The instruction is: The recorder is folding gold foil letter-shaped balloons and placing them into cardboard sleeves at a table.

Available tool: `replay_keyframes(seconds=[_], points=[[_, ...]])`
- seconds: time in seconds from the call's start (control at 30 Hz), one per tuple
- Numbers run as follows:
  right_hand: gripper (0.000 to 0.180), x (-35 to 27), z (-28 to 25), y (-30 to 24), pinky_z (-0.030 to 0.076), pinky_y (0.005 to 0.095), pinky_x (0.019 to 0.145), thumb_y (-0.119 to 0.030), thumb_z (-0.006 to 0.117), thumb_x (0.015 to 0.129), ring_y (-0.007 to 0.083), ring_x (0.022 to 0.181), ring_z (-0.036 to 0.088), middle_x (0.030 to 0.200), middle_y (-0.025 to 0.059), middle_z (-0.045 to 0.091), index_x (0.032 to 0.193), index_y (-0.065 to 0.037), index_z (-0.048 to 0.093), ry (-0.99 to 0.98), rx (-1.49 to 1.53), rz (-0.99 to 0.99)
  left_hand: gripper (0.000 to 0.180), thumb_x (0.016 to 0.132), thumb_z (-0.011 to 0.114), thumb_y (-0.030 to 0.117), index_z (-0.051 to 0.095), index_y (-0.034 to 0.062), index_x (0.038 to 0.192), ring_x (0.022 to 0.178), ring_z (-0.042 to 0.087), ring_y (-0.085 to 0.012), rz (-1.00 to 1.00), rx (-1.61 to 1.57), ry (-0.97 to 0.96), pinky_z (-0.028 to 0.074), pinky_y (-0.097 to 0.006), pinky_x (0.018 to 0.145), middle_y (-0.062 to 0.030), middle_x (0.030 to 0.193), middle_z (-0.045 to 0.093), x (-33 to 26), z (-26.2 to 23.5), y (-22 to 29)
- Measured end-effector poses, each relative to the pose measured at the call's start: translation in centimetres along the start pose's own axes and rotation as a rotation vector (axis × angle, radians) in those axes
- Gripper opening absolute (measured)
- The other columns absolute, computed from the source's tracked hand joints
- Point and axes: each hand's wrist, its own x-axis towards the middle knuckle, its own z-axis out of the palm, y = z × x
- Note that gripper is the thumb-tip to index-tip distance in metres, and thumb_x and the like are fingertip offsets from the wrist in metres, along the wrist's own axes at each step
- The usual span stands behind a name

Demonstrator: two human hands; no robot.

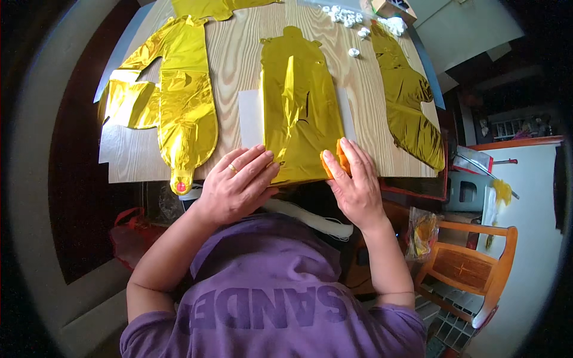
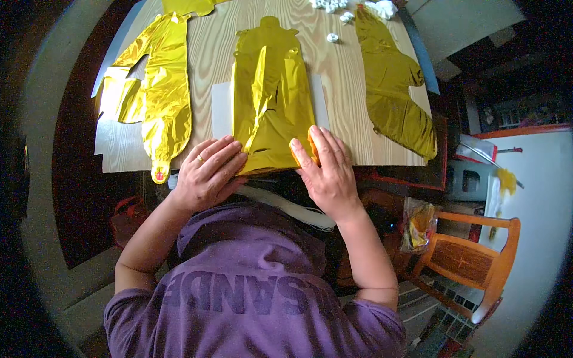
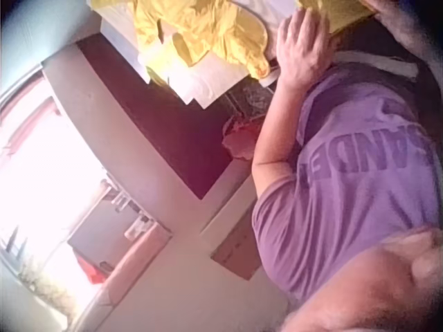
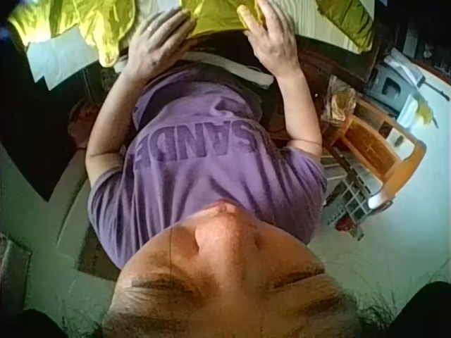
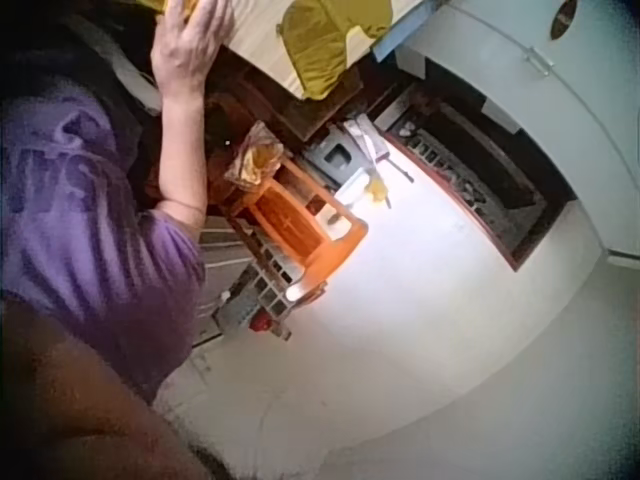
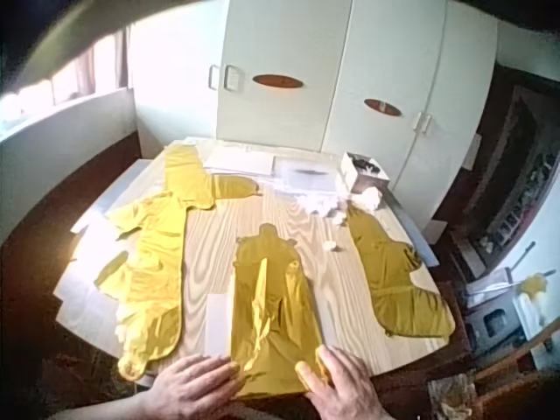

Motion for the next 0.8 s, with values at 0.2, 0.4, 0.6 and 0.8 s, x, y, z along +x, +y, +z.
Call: replay_keyframes(seconds=[0.2, 0.4, 0.6, 0.8], points=[[0.067, -0.21, 0.23, 0.11, 0.038, 0.0493, 0.113, -0.012, 0.074, 0.083, 0.0378, 0.134, 0.046, 0.146, 0.0203, 0.046, 0.146, -0.018, 0.053, 0.002, -0.004, -0.003, 0.045, 0.078, 0.08, 0.022, 0.07, 0.0058, 0.119, 0.118, 0.064, -0.0307, 0.023, 0.005, 0.03, 0.052, -0.044, 0.098, -0.0132, 0.126, 0.066, -0.16, 0.06, -0.09], [0.058, -0.61, 0.69, -0.22, 0.04, 0.0503, 0.111, -0.014, 0.069, 0.087, 0.0378, 0.132, 0.048, 0.141, 0.0206, 0.051, 0.144, -0.018, 0.056, 0.053, -0.056, -0.014, 0.039, 0.078, 0.077, 0.013, 0.07, 0.005, 0.116, 0.114, 0.067, -0.0307, 0.049, 0.02, 0.062, 0.053, -0.044, 0.096, -0.0136, 0.122, 0.068, -0.47, 0.12, 0.04], [0.047, -0.2, 0.59, -0.18, 0.043, 0.0487, 0.107, -0.012, 0.063, 0.092, 0.0362, 0.125, 0.054, 0.136, 0.02, 0.056, 0.138, -0.017, 0.061, 0.088, -0.126, -0.046, 0.034, 0.078, 0.075, 0.012, 0.072, 0.0053, 0.112, 0.112, 0.068, -0.0299, 0.081, 0.054, 0.095, 0.054, -0.043, 0.093, -0.0128, 0.119, 0.069, -0.36, 0.4, -0.18], [0.052, -0.07, 0.32, -0.17, 0.046, 0.0447, 0.102, -0.008, 0.069, 0.085, 0.0347, 0.123, 0.058, 0.133, 0.0174, 0.06, 0.136, -0.018, 0.064, 0.1, -0.128, -0.046, 0.028, 0.08, 0.072, 0.011, 0.073, 0.0063, 0.108, 0.111, 0.068, -0.0278, 0.081, 0.059, 0.099, 0.055, -0.041, 0.091, -0.0104, 0.118, 0.07, -0.26, 0.36, -0.19]])
